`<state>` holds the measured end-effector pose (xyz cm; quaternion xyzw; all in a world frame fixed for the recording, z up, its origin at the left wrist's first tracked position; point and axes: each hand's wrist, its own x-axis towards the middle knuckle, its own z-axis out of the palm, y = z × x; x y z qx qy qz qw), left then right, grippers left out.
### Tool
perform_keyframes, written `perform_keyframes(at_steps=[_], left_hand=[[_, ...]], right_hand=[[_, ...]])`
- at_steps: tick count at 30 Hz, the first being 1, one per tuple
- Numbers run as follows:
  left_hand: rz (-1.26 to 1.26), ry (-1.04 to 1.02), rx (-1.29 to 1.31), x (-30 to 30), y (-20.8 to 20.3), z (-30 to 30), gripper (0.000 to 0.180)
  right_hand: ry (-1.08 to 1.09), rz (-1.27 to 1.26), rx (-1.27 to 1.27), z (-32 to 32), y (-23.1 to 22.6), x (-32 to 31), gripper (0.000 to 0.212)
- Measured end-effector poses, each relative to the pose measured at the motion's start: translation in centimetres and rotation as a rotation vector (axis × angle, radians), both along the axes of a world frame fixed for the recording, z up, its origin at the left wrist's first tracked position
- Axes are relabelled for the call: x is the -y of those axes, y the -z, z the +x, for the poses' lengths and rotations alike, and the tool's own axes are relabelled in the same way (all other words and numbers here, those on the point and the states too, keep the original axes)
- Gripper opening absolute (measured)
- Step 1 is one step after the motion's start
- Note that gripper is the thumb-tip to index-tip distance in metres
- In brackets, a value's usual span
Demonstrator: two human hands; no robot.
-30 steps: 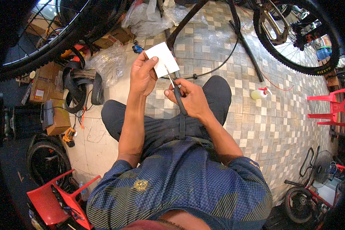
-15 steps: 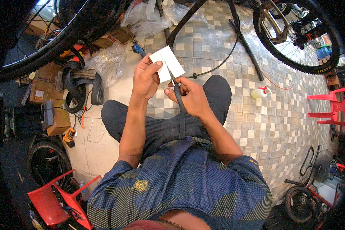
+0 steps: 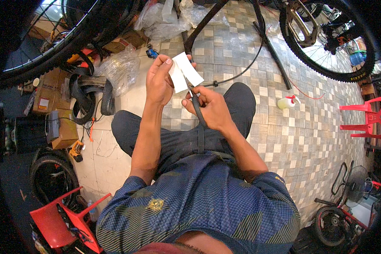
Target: The person cuts a piece of white tape with scissors and applies it to the bicycle frame. They repeat this process, cutting and applying multiple pieces of tape to the frame.
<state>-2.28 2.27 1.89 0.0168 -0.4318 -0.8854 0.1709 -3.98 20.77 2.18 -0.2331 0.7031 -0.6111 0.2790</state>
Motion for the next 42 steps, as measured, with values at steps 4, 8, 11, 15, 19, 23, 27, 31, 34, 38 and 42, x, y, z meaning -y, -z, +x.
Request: perform_keyframes(at_steps=[4, 8, 11, 15, 19, 23, 27, 31, 34, 38, 42], left_hand=[[-0.013, -0.005, -0.015, -0.2, 0.1, -0.2, 0.008], [-0.032, -0.025, -0.044, -0.4, 0.2, -0.2, 0.009], [-0.04, -0.036, -0.051, -0.5, 0.2, -0.2, 0.009], [-0.027, -0.039, -0.052, -0.7, 0.0, -0.2, 0.009], [-0.015, -0.038, -0.037, -0.8, 0.0, -0.2, 0.01], [0.024, -0.033, -0.037, -1.0, -0.1, -0.2, 0.011], [0.071, -0.037, -0.039, -1.3, -0.4, -0.2, 0.011], [-0.047, -0.015, -0.008, -1.3, -0.2, 0.0, 0.013], [0.056, -0.01, 0.001, -2.1, -0.1, 0.0, 0.011], [0.085, 0.028, -0.008, -2.1, 0.2, 0.1, 0.013], [0.12, 0.035, 0.014, -2.7, 1.3, 0.2, 0.012]], right_hand=[[-0.011, 0.0, 0.006, 0.3, 0.1, -0.1, 0.026], [-0.003, -0.016, 0.019, 0.4, 0.0, -0.1, 0.026], [-0.017, -0.012, 0.023, 0.2, 0.2, -0.2, 0.025], [-0.028, 0.009, 0.019, 0.1, 0.2, -0.4, 0.025], [-0.029, -0.004, 0.015, 0.0, 0.0, -0.5, 0.025], [-0.016, 0.029, 0.039, 0.2, -0.3, -0.6, 0.025], [-0.013, 0.037, 0.034, 0.3, -0.2, -0.7, 0.026], [0.0, -0.01, -0.004, 0.3, -0.7, -0.6, 0.027], [0.017, -0.044, -0.06, -0.1, -0.4, -0.4, 0.029], [-0.008, 0.02, -0.013, -0.3, -0.3, -0.6, 0.028], [0.007, 0.016, 0.076, 0.0, 0.4, -0.9, 0.026]])
